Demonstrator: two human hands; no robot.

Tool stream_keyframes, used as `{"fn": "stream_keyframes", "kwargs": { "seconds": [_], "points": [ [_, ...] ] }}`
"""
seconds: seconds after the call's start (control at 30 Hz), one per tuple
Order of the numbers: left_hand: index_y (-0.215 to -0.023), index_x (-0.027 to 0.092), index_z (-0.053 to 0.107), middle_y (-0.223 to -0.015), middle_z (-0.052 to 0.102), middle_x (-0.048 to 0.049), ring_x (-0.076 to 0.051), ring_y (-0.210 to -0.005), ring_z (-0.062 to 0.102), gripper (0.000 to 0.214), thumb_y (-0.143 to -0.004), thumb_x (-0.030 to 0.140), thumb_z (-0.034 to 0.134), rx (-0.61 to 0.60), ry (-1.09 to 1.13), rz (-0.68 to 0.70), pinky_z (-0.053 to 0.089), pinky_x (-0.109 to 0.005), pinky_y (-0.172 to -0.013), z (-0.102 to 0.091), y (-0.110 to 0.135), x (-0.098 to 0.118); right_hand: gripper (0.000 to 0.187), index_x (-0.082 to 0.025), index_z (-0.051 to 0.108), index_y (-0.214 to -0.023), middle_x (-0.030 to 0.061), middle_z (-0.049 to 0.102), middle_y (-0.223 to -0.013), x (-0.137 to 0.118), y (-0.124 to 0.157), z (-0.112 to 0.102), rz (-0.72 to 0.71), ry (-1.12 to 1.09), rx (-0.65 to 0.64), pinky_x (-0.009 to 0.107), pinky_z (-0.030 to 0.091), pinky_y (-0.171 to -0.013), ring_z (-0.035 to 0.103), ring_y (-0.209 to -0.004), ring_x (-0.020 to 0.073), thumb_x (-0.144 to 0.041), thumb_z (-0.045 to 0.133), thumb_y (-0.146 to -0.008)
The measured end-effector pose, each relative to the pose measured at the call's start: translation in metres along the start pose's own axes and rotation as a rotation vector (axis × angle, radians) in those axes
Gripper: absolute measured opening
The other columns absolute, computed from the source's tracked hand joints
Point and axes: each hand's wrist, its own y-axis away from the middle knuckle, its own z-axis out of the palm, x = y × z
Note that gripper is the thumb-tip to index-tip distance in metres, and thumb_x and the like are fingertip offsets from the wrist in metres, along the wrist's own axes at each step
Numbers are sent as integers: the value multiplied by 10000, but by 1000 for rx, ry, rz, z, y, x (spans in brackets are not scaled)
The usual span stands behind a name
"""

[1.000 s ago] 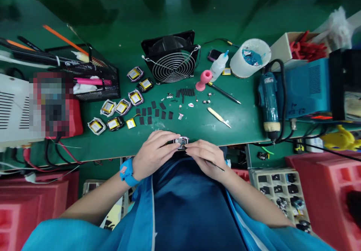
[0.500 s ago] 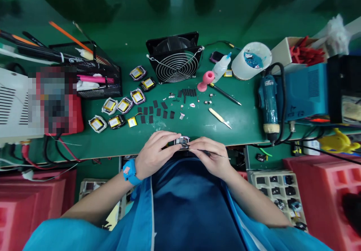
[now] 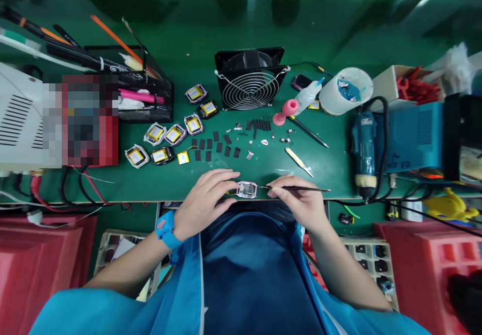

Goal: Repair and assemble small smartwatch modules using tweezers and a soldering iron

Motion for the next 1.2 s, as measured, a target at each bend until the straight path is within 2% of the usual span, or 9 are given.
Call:
{"fn": "stream_keyframes", "kwargs": {
  "seconds": [0.17,0.3,0.47,0.6,0.73,0.83,0.93,1.07,1.2],
  "points": [
    [-1264,180,614,-1302,664,-125,-289,-1239,570,326,-954,245,691,17,-89,-45,527,-489,-1038,-10,13,-12,321,-195,648,-847,0,668,-672,-9,-7,-22,121,153,-66,247,536,-537,655,-555,132,-481,613,-989],
    [-1195,192,665,-1293,643,-130,-305,-1213,553,231,-969,239,659,4,-161,-75,530,-504,-1005,-12,12,-11,390,-202,599,-819,1,634,-644,-21,-14,-35,39,384,-134,261,479,-572,612,-565,140,-506,491,-1039],
    [-1021,198,662,-1256,648,-116,-300,-1184,562,69,-967,205,621,6,-121,-131,527,-505,-978,-12,6,-6,433,-235,448,-714,17,557,-610,-26,-24,-52,-26,1011,-101,301,313,-551,522,-540,173,-486,353,-1054],
    [-949,199,614,-1184,672,-97,-276,-1133,582,73,-961,132,588,38,-120,-94,519,-461,-938,-13,4,-9,322,-223,468,-743,45,634,-678,-26,-29,-63,171,1445,-82,307,202,-547,547,-546,184,-380,438,-1023],
    [-988,195,605,-1014,706,-58,-230,-990,623,50,-1003,175,562,52,-98,-63,519,-400,-876,-16,-6,-11,291,-203,553,-799,55,677,-716,-26,-29,-69,250,1569,-63,288,173,-543,572,-563,189,-397,514,-1012],
    [-1011,186,623,-943,702,-36,-190,-875,644,93,-1033,242,552,83,-89,-71,516,-334,-793,-19,-18,-6,353,-194,611,-858,54,673,-715,-24,-27,-70,118,1524,105,278,205,-523,600,-603,210,-524,579,-978],
    [-1014,184,647,-939,700,-27,-157,-826,655,107,-1033,253,567,129,-30,-67,508,-279,-729,-18,-27,3,345,-186,635,-877,39,650,-721,-22,-23,-59,-187,1302,187,281,339,-531,611,-620,193,-503,574,-998],
    [-917,185,657,-863,683,-13,-137,-768,646,110,-999,256,636,189,60,-47,507,-254,-682,-8,-31,13,124,-183,651,-1038,76,695,-922,-22,-16,-20,-525,976,-37,282,511,-666,665,-780,182,-276,570,-1025],
    [-870,189,651,-840,674,-19,-146,-775,637,139,-991,255,642,201,83,-12,524,-273,-691,3,-29,19,182,-155,649,-1174,122,707,-1023,-14,-11,23,-685,942,-139,334,539,-732,653,-869,218,-196,548,-1028]
  ]
}}
